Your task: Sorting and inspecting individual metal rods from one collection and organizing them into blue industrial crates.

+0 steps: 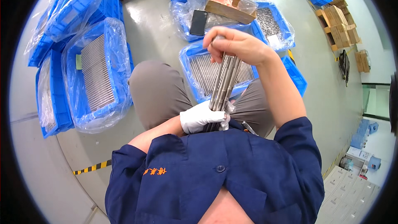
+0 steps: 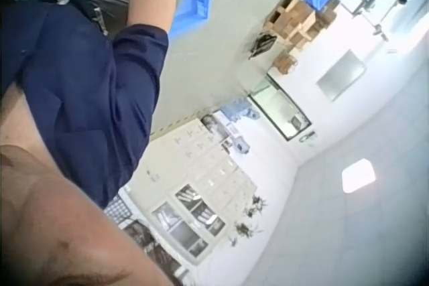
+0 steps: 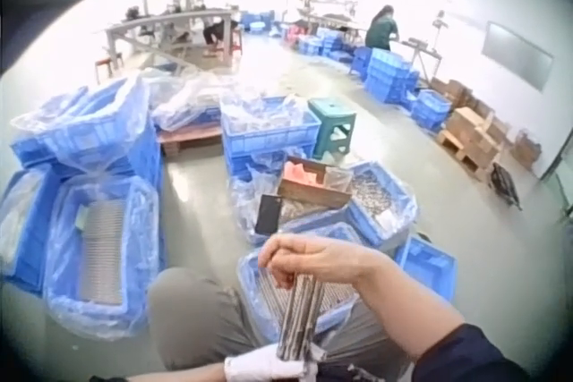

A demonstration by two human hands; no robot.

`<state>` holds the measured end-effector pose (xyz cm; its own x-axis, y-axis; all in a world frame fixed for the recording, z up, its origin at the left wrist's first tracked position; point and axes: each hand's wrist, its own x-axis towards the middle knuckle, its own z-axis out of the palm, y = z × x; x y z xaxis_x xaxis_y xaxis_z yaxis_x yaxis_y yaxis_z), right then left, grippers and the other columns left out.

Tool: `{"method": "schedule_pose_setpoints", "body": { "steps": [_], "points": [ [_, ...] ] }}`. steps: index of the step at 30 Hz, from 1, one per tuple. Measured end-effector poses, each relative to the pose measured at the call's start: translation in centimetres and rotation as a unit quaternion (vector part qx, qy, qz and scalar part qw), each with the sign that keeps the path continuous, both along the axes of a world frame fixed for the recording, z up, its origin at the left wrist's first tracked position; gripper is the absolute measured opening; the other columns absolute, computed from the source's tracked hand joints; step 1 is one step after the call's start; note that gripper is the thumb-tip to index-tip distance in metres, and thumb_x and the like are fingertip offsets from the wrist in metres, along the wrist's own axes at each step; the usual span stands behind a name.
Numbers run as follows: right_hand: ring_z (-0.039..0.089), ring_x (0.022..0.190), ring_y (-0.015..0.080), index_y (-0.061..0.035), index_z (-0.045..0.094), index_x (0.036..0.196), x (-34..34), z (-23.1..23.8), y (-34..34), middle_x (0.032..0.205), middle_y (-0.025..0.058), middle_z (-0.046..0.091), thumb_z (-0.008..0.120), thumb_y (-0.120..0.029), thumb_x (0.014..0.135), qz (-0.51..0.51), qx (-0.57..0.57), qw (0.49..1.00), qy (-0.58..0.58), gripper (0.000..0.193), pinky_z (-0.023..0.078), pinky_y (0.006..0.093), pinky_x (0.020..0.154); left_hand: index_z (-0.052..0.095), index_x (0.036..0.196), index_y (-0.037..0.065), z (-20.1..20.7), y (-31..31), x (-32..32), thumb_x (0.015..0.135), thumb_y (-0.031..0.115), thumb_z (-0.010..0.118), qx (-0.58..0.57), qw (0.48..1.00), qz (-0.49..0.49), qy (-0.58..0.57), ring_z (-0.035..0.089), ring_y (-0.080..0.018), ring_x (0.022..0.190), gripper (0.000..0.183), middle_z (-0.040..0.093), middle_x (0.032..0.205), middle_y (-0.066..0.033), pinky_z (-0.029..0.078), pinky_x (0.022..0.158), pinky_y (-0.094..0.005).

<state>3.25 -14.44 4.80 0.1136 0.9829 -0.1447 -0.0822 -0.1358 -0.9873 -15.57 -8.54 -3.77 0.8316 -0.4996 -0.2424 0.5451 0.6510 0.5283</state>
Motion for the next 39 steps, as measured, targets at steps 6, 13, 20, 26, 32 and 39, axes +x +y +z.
{"method": "schedule_pose_setpoints", "body": {
  "steps": [6,13,20,26,32,39],
  "points": [
    [0.055,0.067,0.0122,-0.0052,0.05,0.098,-1.9,0.1,1.7,0.072,0.0035,0.055,0.046,-0.019,0.084,-0.21,-0.023,0.974,-0.083,0.02,0.042,0.0221,0.063,0.051,0.088,0.004,1.0,0.9,-0.5,0.075,0.025,0.061,0.064,0.997,0.036,-0.025,0.048,-0.0116,0.058,0.026,0.048,0.062,-0.0018,0.04,0.053,-0.0255],
    [0.048,0.068,0.0137,-0.0066,0.046,0.103,6.4,-3.9,-3.7,0.069,0.0013,0.044,0.043,-0.018,0.088,-0.427,0.066,0.892,0.134,0.019,0.044,0.0302,0.069,0.059,0.085,0.006,6.3,12.4,-3.7,0.072,0.02,0.06,0.407,0.837,0.364,-0.04,0.048,-0.0068,0.054,0.02,0.055,0.065,0.0007,0.04,0.051,-0.0222],
    [0.044,0.065,0.011,-0.0118,0.046,0.103,10.5,-11.1,-16.7,0.068,-0.0003,0.043,0.046,-0.022,0.086,-0.601,-0.061,0.791,0.096,0.02,0.041,0.0284,0.064,0.057,0.08,0.013,0.7,32.5,-13.9,0.078,0.024,0.049,0.945,0.203,0.227,0.116,0.058,-0.0265,0.061,0.014,0.06,0.07,-0.0115,0.045,0.058,-0.0381],
    [0.048,0.064,0.0124,-0.0116,0.045,0.106,11.0,-13.1,-21.4,0.071,0.0015,0.047,0.043,-0.023,0.087,-0.665,-0.102,0.734,0.093,0.022,0.045,0.0292,0.063,0.057,0.078,0.014,-5.1,38.6,-14.8,0.077,0.014,0.042,0.977,0.183,0.052,0.096,0.06,-0.0271,0.065,0.015,0.061,0.071,-0.011,0.044,0.057,-0.0405],
    [0.048,0.064,0.0124,-0.0127,0.044,0.108,10.3,-12.6,-21.6,0.071,0.0014,0.047,0.043,-0.023,0.087,-0.674,-0.152,0.719,0.079,0.023,0.045,0.0291,0.064,0.057,0.088,0.015,-8.3,41.8,-10.1,0.076,0.011,0.042,0.96,0.274,-0.035,0.041,0.058,-0.0247,0.08,0.02,0.06,0.083,-0.0092,0.041,0.068,-0.0381],
    [0.048,0.063,0.0119,-0.0133,0.044,0.108,10.3,-12.2,-21.6,0.071,0.0007,0.048,0.044,-0.024,0.087,-0.667,-0.179,0.72,0.06,0.024,0.045,0.0278,0.063,0.047,0.112,0.018,-9.0,42.9,-8.5,0.075,0.007,0.043,0.964,0.267,0.005,-0.002,0.047,-0.0246,0.102,0.038,0.051,0.106,-0.0089,0.033,0.088,-0.0362]
  ]
}}
